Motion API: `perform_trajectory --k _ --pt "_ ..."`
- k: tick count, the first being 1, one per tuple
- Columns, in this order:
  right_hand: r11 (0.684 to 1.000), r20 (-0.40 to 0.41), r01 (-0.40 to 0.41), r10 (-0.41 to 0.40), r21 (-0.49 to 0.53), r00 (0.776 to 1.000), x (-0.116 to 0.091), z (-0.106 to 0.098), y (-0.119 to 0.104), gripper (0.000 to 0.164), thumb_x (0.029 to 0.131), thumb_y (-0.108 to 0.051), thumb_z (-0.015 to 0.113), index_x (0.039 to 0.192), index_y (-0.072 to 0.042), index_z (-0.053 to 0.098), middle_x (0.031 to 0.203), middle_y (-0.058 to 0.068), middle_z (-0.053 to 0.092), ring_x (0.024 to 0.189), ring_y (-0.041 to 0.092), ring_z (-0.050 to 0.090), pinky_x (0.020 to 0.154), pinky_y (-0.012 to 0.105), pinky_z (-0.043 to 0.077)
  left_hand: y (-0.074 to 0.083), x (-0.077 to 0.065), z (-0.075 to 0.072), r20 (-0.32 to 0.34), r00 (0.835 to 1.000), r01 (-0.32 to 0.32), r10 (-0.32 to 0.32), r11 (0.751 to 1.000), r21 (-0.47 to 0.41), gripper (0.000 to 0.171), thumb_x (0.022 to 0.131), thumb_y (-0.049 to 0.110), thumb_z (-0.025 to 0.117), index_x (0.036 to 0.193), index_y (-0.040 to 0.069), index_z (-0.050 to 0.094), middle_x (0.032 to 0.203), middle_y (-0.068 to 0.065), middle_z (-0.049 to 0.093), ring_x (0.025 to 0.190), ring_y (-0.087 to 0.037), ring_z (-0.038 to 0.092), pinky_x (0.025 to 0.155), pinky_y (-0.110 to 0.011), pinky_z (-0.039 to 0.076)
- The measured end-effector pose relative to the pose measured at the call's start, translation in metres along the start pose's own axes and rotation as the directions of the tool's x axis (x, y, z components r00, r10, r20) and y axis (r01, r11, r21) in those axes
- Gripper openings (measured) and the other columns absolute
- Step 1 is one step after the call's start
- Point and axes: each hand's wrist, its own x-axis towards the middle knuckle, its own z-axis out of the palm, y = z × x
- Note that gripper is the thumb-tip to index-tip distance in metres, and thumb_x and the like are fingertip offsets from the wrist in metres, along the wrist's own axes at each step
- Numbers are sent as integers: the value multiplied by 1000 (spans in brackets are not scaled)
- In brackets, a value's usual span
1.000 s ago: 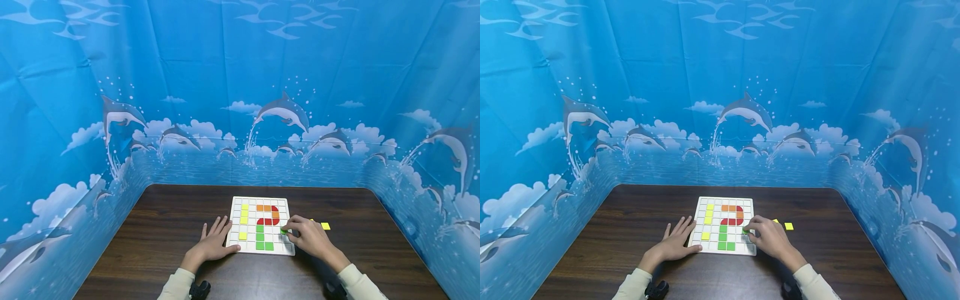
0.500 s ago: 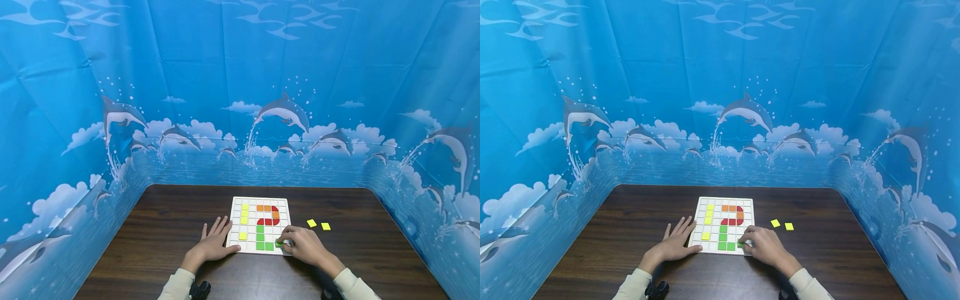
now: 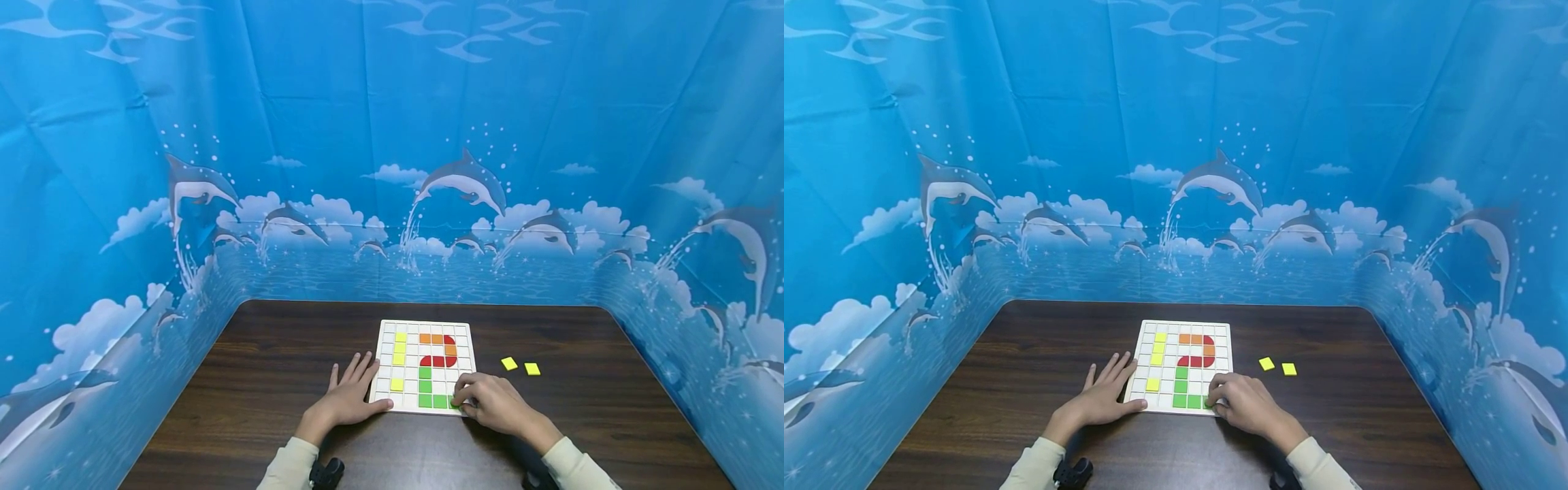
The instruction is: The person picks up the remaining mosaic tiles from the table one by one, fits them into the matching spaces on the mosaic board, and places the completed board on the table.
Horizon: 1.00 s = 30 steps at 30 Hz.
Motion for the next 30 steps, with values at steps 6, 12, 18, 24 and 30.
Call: perform_trajectory --k 6,12,18,24,30 --pt "999 22 -29 29 16 999 -1 -2 1 17 92 -10 81 100 -24 88 105 -12 72 78 -1 54 60 19 39 2 -2 -2 -4 1000 -7 7 1000 -12 103 93 75 64 170 15 31 180 -10 16 168 -38 7 128 -74 -5" --pt "999 47 -23 22 33 999 -3 -1 3 17 93 -13 81 103 -25 87 108 -13 72 81 -1 56 63 20 41 10 -10 -9 3 1000 -22 23 999 -31 104 94 75 61 170 12 30 179 -16 17 167 -42 8 126 -77 -4" --pt "999 39 -18 16 33 999 -5 -4 3 16 93 -12 81 99 -27 86 108 -15 73 88 0 63 67 23 47 17 -12 -16 35 999 3 -3 1000 -9 100 96 70 65 169 11 31 179 -15 18 167 -42 10 127 -76 -3" --pt "999 -1 -34 34 31 999 -8 -9 7 17 95 -11 80 94 -27 85 104 -14 74 86 -1 64 64 22 47 9 -7 -9 37 999 9 -9 1000 6 103 95 77 58 171 17 26 181 -10 13 168 -37 4 128 -73 -6" --pt "994 -78 -107 106 -15 991 -10 -18 21 12 94 -13 82 100 -23 85 103 -11 73 78 0 60 61 21 44 2 -2 -3 13 1000 0 0 1000 -1 105 93 80 59 171 18 27 181 -9 14 168 -36 4 128 -73 -6"
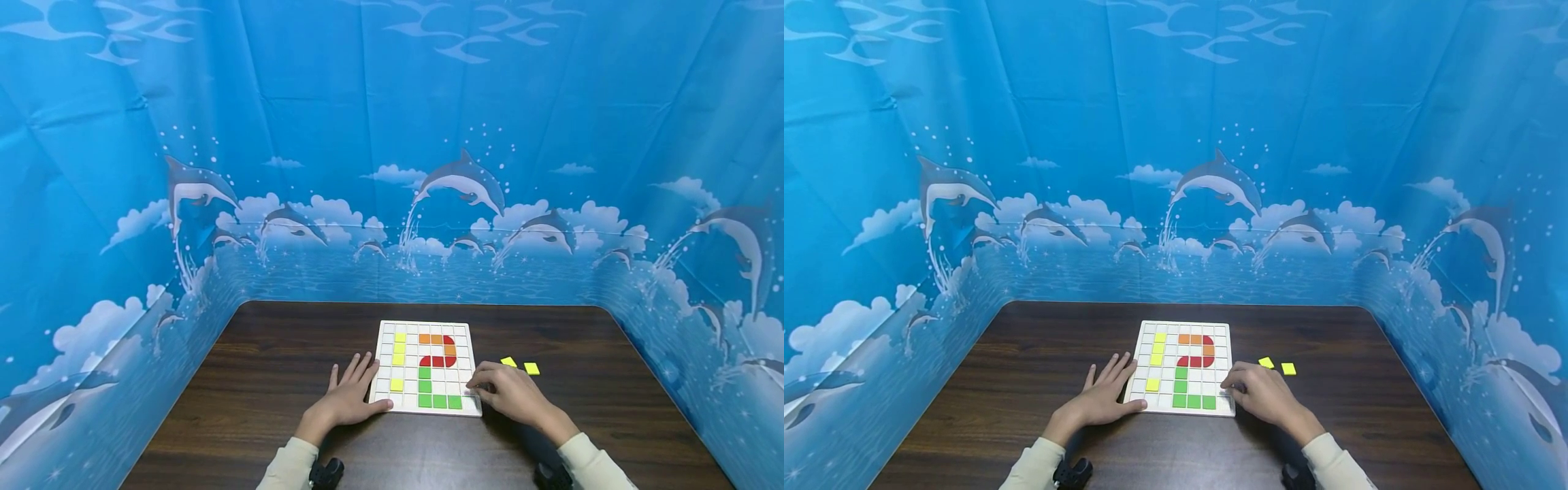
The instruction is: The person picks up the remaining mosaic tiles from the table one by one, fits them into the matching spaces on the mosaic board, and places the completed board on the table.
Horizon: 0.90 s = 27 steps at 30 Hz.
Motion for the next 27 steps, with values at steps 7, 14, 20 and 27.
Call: perform_trajectory --k 7,14,20,27 --pt "996 -62 -86 88 24 994 -1 -12 24 13 94 -10 80 101 -21 85 103 -9 76 69 -3 51 58 20 40 -3 3 4 -5 1000 6 -6 1000 1 101 93 75 63 171 19 30 181 -7 15 168 -35 5 129 -73 -5" --pt "987 -120 -152 145 -45 982 0 -20 46 16 92 -8 81 102 -20 84 100 -7 76 73 4 53 61 25 44 3 -3 -4 4 1000 -5 5 1000 -20 104 93 78 61 171 16 28 180 -11 15 168 -39 5 127 -75 -6" --pt "982 -154 -166 151 -93 977 1 -22 62 17 92 -6 81 104 -18 84 102 -3 77 85 13 62 67 35 53 3 -3 -3 4 1000 1 -1 1000 -17 104 93 77 61 171 17 27 181 -10 14 168 -37 4 128 -74 -6" --pt "976 -123 -190 176 -106 977 0 -19 72 24 88 -1 83 105 -17 83 110 2 79 97 23 65 78 50 60 -5 3 6 -24 1000 -4 4 1000 -7 100 93 71 66 170 18 31 180 -7 17 168 -35 7 128 -74 -4"
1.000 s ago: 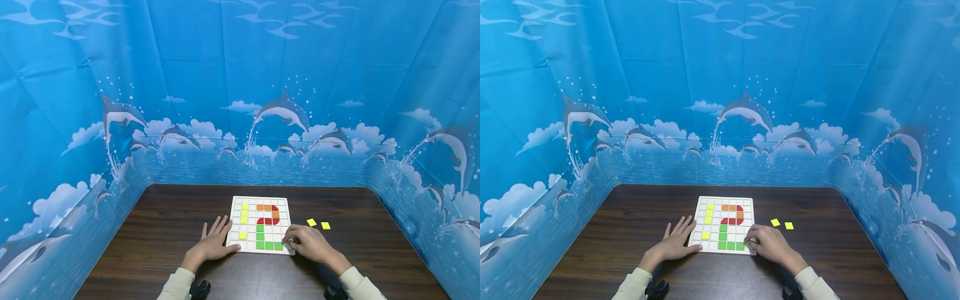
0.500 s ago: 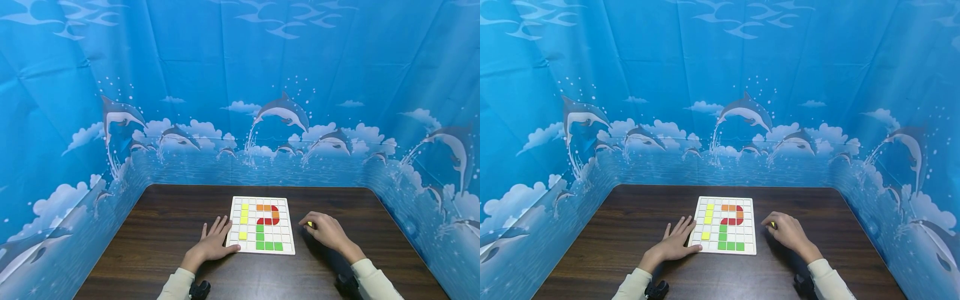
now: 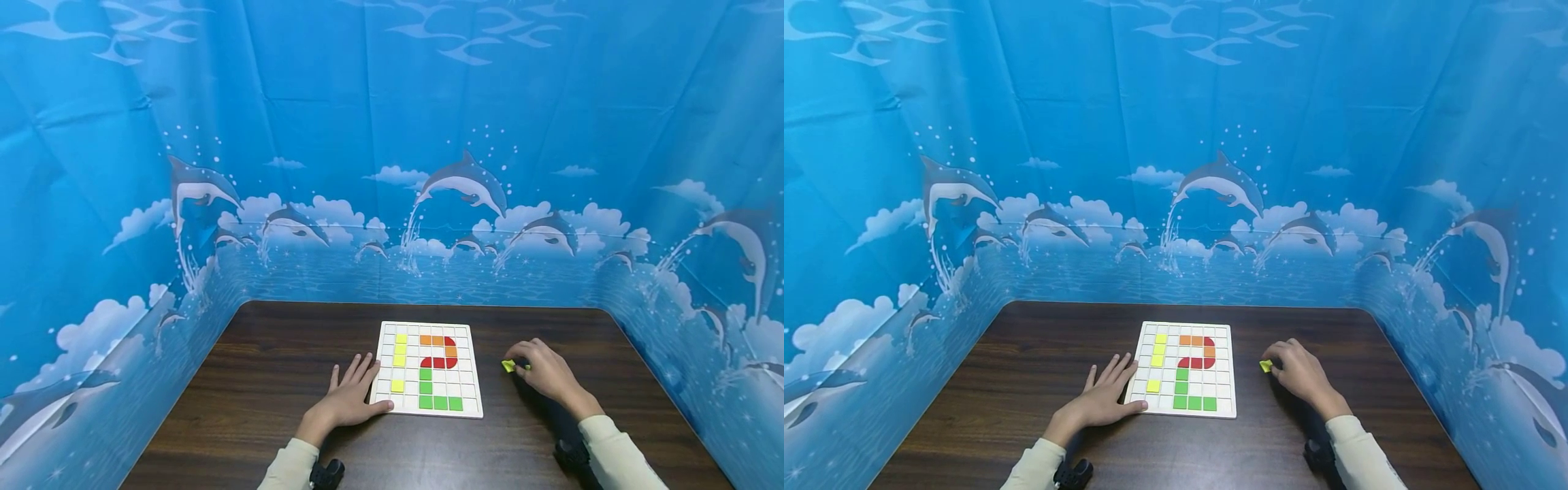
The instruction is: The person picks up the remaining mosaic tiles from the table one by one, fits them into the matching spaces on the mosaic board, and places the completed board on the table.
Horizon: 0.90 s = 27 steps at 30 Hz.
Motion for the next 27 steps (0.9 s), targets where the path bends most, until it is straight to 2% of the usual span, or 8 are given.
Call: perform_trajectory --k 4,10,14,21,27 --pt "1000 26 1 0 -12 1000 -2 2 3 23 87 -2 85 103 -17 82 109 1 79 94 20 63 74 46 60 4 -2 -4 13 1000 3 -3 1000 0 99 94 71 65 170 17 30 180 -8 17 168 -35 6 128 -74 -5" --pt "998 3 0 0 -58 1000 -3 4 5 20 86 -5 87 100 -18 83 105 0 79 85 15 59 64 37 55 14 -8 -15 37 999 -7 8 1000 -22 101 95 71 64 170 13 29 180 -13 16 168 -39 6 127 -75 -5" --pt "997 0 -6 6 -74 1000 -2 5 5 18 86 -6 87 98 -19 83 103 0 79 84 16 60 64 37 55 12 -7 -13 36 999 -7 8 1000 -20 102 95 73 62 171 14 28 180 -12 15 168 -39 6 128 -74 -5" --pt "997 25 -7 9 -73 1000 -2 5 4 14 87 -9 86 97 -18 83 108 4 78 86 23 74 62 41 59 3 -1 -5 12 1000 0 0 1000 -18 100 94 72 65 170 17 31 181 -8 16 168 -36 6 128 -74 -6" --pt "998 39 -15 18 -64 999 -3 6 3 13 88 -10 86 99 -18 83 110 5 78 77 17 69 56 35 53 1 -1 -3 21 1000 11 -11 1000 -7 100 94 72 65 171 19 29 181 -6 15 169 -35 5 128 -74 -6"
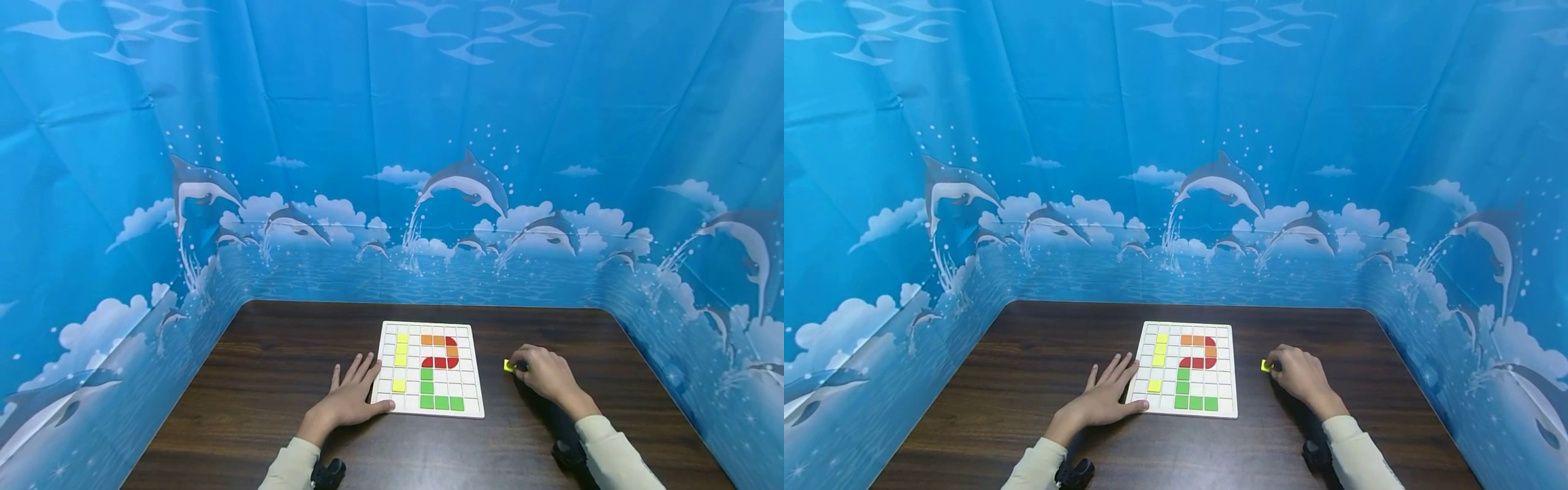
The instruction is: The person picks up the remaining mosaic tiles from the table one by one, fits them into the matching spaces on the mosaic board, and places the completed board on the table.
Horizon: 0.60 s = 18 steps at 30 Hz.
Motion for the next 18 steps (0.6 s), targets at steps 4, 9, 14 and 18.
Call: perform_trajectory --k 4,9,14,18 --pt "1000 -1 -5 5 3 1000 0 1 0 13 88 -11 85 99 -18 83 110 5 77 77 17 69 57 36 54 0 0 0 4 1000 5 -4 1000 -2 100 94 73 64 171 19 29 181 -6 14 169 -35 5 128 -73 -6" --pt "1000 -23 -5 5 9 1000 1 1 -2 12 88 -12 86 98 -18 83 109 5 77 80 21 72 60 40 57 1 -1 -1 -1 1000 0 0 1000 -3 100 94 72 64 171 18 30 181 -6 15 169 -35 5 128 -74 -6" --pt "1000 -39 -5 6 13 999 2 -1 -6 10 87 -14 87 96 -19 83 110 6 77 80 21 72 61 40 57 1 -2 -1 -3 1000 -1 1 1000 2 100 94 71 65 171 19 30 181 -6 15 169 -34 4 128 -73 -6" --pt "1000 -41 -9 10 20 999 3 -3 -11 8 87 -16 86 93 -19 83 110 5 77 79 20 71 60 40 56 1 -1 -1 -3 1000 2 -2 1000 5 100 94 72 65 171 18 30 181 -7 15 169 -34 5 128 -73 -6"
